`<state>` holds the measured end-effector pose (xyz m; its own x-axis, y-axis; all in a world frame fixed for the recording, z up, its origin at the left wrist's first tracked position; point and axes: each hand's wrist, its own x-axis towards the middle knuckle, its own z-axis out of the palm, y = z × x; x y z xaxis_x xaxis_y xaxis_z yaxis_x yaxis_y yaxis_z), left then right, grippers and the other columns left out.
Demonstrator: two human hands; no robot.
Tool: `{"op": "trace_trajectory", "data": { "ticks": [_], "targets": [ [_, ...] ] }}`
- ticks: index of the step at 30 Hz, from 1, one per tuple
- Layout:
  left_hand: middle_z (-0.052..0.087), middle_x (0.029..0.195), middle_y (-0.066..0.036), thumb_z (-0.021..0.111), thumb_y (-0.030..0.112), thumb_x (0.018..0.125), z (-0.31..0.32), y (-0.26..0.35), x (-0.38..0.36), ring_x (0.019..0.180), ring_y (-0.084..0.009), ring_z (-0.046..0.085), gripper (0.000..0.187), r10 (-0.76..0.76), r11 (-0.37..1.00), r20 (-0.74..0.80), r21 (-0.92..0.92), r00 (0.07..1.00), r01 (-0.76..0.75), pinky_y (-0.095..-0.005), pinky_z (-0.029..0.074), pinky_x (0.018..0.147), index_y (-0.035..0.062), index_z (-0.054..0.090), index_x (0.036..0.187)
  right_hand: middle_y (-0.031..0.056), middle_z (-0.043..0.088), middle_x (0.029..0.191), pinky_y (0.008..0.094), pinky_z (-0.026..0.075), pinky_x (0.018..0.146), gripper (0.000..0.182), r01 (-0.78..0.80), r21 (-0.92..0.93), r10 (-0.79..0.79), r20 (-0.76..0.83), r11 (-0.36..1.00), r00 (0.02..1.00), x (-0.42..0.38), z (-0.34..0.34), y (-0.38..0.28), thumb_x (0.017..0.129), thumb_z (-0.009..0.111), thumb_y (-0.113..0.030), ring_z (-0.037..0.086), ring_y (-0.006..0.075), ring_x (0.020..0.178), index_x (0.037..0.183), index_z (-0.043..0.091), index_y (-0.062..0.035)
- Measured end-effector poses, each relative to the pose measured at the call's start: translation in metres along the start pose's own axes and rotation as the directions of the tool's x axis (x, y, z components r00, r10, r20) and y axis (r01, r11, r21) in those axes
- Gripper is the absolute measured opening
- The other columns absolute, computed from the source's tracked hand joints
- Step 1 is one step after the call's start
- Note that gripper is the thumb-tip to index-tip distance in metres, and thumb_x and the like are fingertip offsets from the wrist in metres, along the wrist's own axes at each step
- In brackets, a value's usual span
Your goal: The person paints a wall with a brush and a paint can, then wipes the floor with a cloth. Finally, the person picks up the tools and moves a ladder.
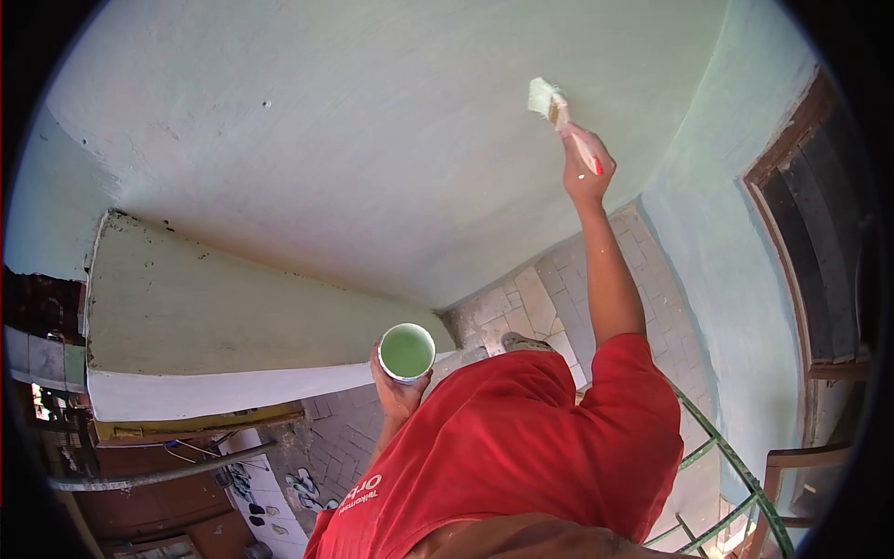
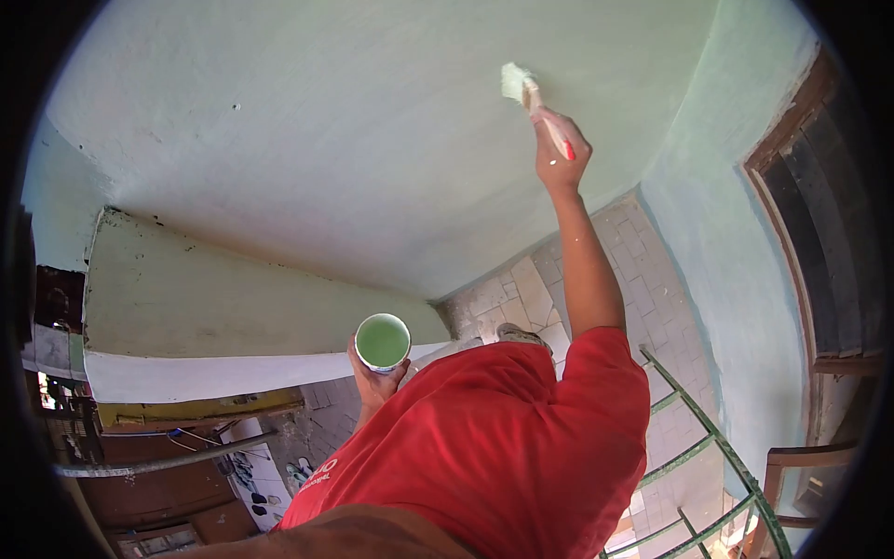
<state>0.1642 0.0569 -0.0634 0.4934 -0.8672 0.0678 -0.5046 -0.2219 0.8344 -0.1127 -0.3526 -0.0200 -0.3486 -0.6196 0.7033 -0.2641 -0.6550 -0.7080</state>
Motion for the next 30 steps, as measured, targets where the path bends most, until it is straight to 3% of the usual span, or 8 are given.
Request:
{"op": "trace_trajectory", "data": {
  "ticks": [4, 8, 12, 14, 18, 20, 26, 30],
  "targets": [
    [0.049, 0.137, -0.01, 0.09, 0.003, 0.063, 0.003, 0.012, -0.004, 0.125, -0.0242, 0.055, 0.11, -0.089, 0.985, 0.034, -0.144, 0.995, 0.093, -0.038, 0.051, 0.105, 0.0054, 0.026, 0.152, 0.0129, 0.078, 0.095, 0.0345, 0.058, 0.076, 0.011, -0.096, -0.147, 0.044, -0.323, 0.984, 0.945, 0.035, -0.033, 0.063, 0.091, 0.077, -0.007, 0.075, 0.0254, 0.083, 0.101, 0.077, -0.0032],
    [0.049, 0.137, -0.01, 0.09, 0.002, 0.063, 0.006, -0.006, 0.002, 0.123, -0.0244, 0.056, 0.109, -0.012, 0.998, 0.087, -0.055, 0.996, 0.016, -0.0369, 0.051, 0.103, 0.0057, 0.026, 0.152, 0.0146, 0.074, 0.1, 0.0393, 0.058, 0.078, 0.016, 0.093, -0.151, -0.112, -0.123, 0.984, 0.986, -0.044, 0.039, 0.014, 0.088, 0.076, -0.003, 0.073, 0.0314, 0.091, 0.104, 0.075, -0.0054],
    [0.049, 0.137, -0.011, 0.09, 0.003, 0.064, 0.012, 0.001, 0.008, 0.124, -0.0258, 0.055, 0.109, -0.133, 0.978, 0.112, -0.143, 0.985, 0.148, -0.0388, 0.048, 0.107, 0.0045, 0.026, 0.152, 0.0136, 0.074, 0.102, 0.0361, 0.061, 0.065, 0.018, -0.027, 0.244, -0.018, 0.18, 0.969, 0.983, -0.181, 0.104, -0.11, 0.084, 0.078, -0.001, 0.075, 0.031, 0.087, 0.101, 0.076, -0.0095],
    [0.048, 0.138, -0.013, 0.091, 0.006, 0.064, 0.007, -0.015, 0.008, 0.126, -0.0276, 0.053, 0.11, 0.028, 0.998, 0.135, 0.049, 0.99, -0.035, -0.04, 0.045, 0.111, 0.003, 0.026, 0.153, 0.0104, 0.075, 0.108, 0.0377, 0.062, 0.068, 0.017, -0.032, 0.41, -0.16, 0.426, 0.911, 0.89, -0.233, 0.12, -0.147, 0.085, 0.078, -0.007, 0.075, 0.0293, 0.088, 0.101, 0.077, -0.0123],
    [0.047, 0.139, -0.014, 0.092, 0.008, 0.062, 0.002, -0.006, 0.002, 0.128, -0.0287, 0.052, 0.112, 0.033, 0.99, 0.113, 0.132, 0.993, -0.048, -0.0397, 0.043, 0.112, 0.0022, 0.026, 0.153, 0.0082, 0.076, 0.11, 0.0383, 0.062, 0.07, 0.014, -0.063, 0.512, -0.242, 0.507, 0.856, 0.827, -0.227, 0.124, -0.145, 0.087, 0.077, -0.01, 0.075, 0.0282, 0.088, 0.101, 0.077, -0.0125],
    [0.047, 0.14, -0.014, 0.093, 0.01, 0.063, 0.004, 0.003, -0.007, 0.128, -0.0286, 0.053, 0.113, -0.09, 0.99, 0.075, -0.102, 0.993, 0.098, -0.0387, 0.044, 0.112, 0.0029, 0.025, 0.153, 0.0107, 0.077, 0.102, 0.0376, 0.061, 0.071, 0.016, -0.107, 0.466, -0.092, 0.384, 0.878, 0.919, -0.177, 0.104, -0.104, 0.087, 0.075, -0.001, 0.076, 0.0279, 0.088, 0.102, 0.076, -0.007],
    [0.047, 0.142, -0.012, 0.091, 0.008, 0.065, -0.002, 0.003, -0.023, 0.13, -0.0256, 0.052, 0.112, -0.211, 0.965, 0.053, -0.15, 0.976, 0.217, -0.0378, 0.045, 0.111, 0.0034, 0.022, 0.153, 0.0136, 0.077, 0.098, 0.0307, 0.057, 0.085, 0.012, -0.208, 0.045, 0.205, 0.055, 0.977, 0.977, -0.055, -0.005, 0.047, 0.09, 0.08, -0.006, 0.073, 0.0184, 0.093, 0.1, 0.077, 0.0002],
    [0.047, 0.142, -0.012, 0.092, 0.009, 0.065, -0.004, 0.025, -0.027, 0.131, -0.0258, 0.051, 0.111, -0.255, 0.966, 0.013, -0.049, 0.967, 0.255, -0.0375, 0.044, 0.113, 0.0031, 0.024, 0.153, 0.0126, 0.076, 0.098, 0.0338, 0.057, 0.08, 0.01, -0.134, -0.059, 0.118, -0.228, 0.989, 0.967, -0.03, -0.007, 0.084, 0.091, 0.078, -0.006, 0.072, 0.0223, 0.088, 0.1, 0.075, -0.0014]
  ]
}}
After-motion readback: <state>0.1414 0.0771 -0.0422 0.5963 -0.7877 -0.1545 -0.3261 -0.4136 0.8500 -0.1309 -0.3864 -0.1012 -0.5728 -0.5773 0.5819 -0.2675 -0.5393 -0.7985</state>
